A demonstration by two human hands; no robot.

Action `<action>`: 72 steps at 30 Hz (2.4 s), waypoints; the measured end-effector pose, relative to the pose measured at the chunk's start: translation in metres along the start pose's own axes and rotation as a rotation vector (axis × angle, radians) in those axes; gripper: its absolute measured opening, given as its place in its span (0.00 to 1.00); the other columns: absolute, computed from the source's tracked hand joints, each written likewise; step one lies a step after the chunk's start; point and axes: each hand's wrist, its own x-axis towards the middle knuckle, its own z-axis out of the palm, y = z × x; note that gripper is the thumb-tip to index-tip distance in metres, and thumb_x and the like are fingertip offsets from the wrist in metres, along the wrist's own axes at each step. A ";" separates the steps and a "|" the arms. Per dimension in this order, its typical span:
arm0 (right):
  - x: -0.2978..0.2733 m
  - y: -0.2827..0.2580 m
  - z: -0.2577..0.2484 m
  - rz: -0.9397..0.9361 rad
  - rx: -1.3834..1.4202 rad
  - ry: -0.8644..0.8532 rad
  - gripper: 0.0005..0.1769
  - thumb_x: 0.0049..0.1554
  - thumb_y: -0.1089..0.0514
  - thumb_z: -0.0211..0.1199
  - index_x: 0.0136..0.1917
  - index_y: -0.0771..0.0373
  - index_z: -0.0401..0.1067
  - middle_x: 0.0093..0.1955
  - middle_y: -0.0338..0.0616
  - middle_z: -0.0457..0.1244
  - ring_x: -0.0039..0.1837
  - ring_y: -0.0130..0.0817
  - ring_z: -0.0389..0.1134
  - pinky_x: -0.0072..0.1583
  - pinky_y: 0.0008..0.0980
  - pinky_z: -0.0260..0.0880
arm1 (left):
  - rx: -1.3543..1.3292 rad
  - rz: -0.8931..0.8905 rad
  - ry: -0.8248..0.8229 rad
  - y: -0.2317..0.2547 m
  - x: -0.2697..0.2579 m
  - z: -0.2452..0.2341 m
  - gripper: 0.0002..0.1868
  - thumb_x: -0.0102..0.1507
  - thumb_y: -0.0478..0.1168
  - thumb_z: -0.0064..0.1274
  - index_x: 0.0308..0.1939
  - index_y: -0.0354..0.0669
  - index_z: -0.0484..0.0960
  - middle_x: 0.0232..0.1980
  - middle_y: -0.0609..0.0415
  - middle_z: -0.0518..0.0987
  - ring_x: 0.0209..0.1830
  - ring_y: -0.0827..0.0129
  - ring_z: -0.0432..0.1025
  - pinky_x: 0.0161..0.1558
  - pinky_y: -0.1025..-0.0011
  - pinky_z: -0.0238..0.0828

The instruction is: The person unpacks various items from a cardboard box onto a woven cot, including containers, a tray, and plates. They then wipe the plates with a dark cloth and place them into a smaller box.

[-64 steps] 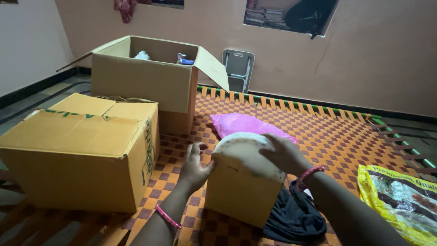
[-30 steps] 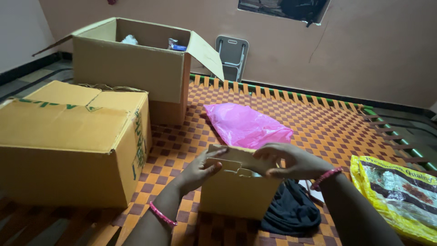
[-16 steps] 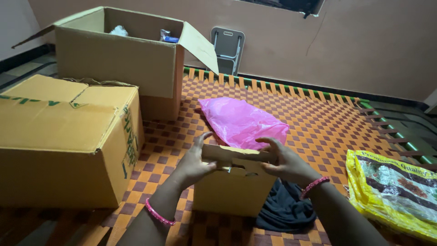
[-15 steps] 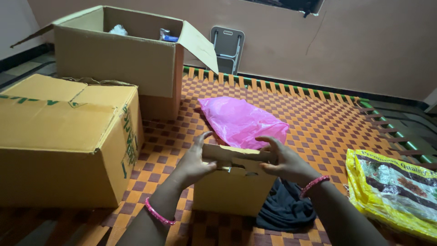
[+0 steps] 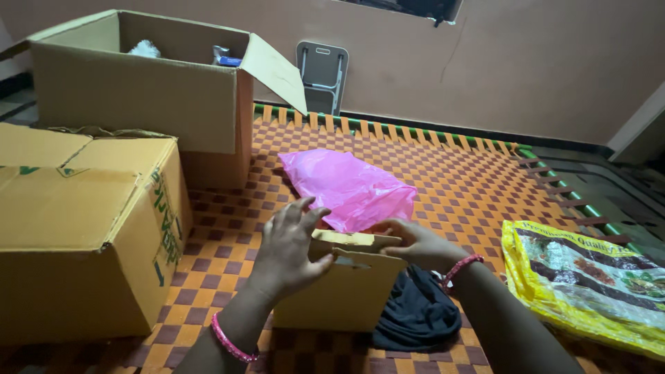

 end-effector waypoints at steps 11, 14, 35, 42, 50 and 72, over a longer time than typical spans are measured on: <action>0.004 -0.043 0.013 0.213 -0.394 0.149 0.42 0.53 0.39 0.67 0.74 0.58 0.63 0.63 0.54 0.69 0.65 0.44 0.70 0.65 0.41 0.72 | 0.113 -0.031 -0.052 0.006 0.007 -0.001 0.44 0.53 0.73 0.58 0.62 0.48 0.72 0.58 0.52 0.76 0.60 0.57 0.68 0.60 0.53 0.63; 0.002 -0.056 0.012 0.161 -0.530 0.047 0.46 0.49 0.42 0.72 0.75 0.58 0.59 0.72 0.49 0.62 0.73 0.41 0.63 0.71 0.39 0.65 | 0.122 -0.049 -0.034 0.008 0.008 0.005 0.42 0.52 0.70 0.60 0.61 0.50 0.73 0.57 0.54 0.76 0.61 0.58 0.68 0.61 0.54 0.63; -0.025 -0.051 0.000 0.157 -0.343 -0.019 0.43 0.51 0.58 0.69 0.76 0.47 0.57 0.65 0.38 0.62 0.58 0.34 0.72 0.57 0.33 0.77 | -0.411 0.272 0.064 -0.051 -0.009 -0.008 0.08 0.57 0.32 0.62 0.40 0.44 0.85 0.62 0.46 0.74 0.61 0.52 0.72 0.56 0.62 0.75; -0.019 -0.008 -0.010 0.115 0.018 -0.071 0.36 0.53 0.63 0.68 0.73 0.59 0.61 0.58 0.49 0.69 0.57 0.33 0.70 0.58 0.35 0.72 | -0.388 0.188 -0.031 -0.061 0.005 -0.005 0.08 0.60 0.30 0.59 0.41 0.44 0.85 0.59 0.52 0.78 0.53 0.59 0.78 0.53 0.68 0.80; -0.002 -0.028 0.025 0.220 -0.292 0.138 0.36 0.46 0.62 0.76 0.67 0.61 0.68 0.59 0.46 0.70 0.60 0.35 0.73 0.62 0.33 0.76 | -0.224 0.405 0.138 -0.055 0.001 0.002 0.16 0.59 0.30 0.58 0.51 0.46 0.85 0.59 0.53 0.79 0.56 0.57 0.76 0.55 0.64 0.77; -0.016 -0.019 0.035 -0.065 -0.023 0.120 0.54 0.45 0.60 0.75 0.79 0.51 0.51 0.71 0.45 0.57 0.69 0.43 0.67 0.65 0.38 0.75 | -0.099 0.037 -0.202 -0.019 -0.001 -0.011 0.42 0.56 0.56 0.66 0.73 0.68 0.65 0.71 0.50 0.66 0.70 0.52 0.60 0.67 0.57 0.63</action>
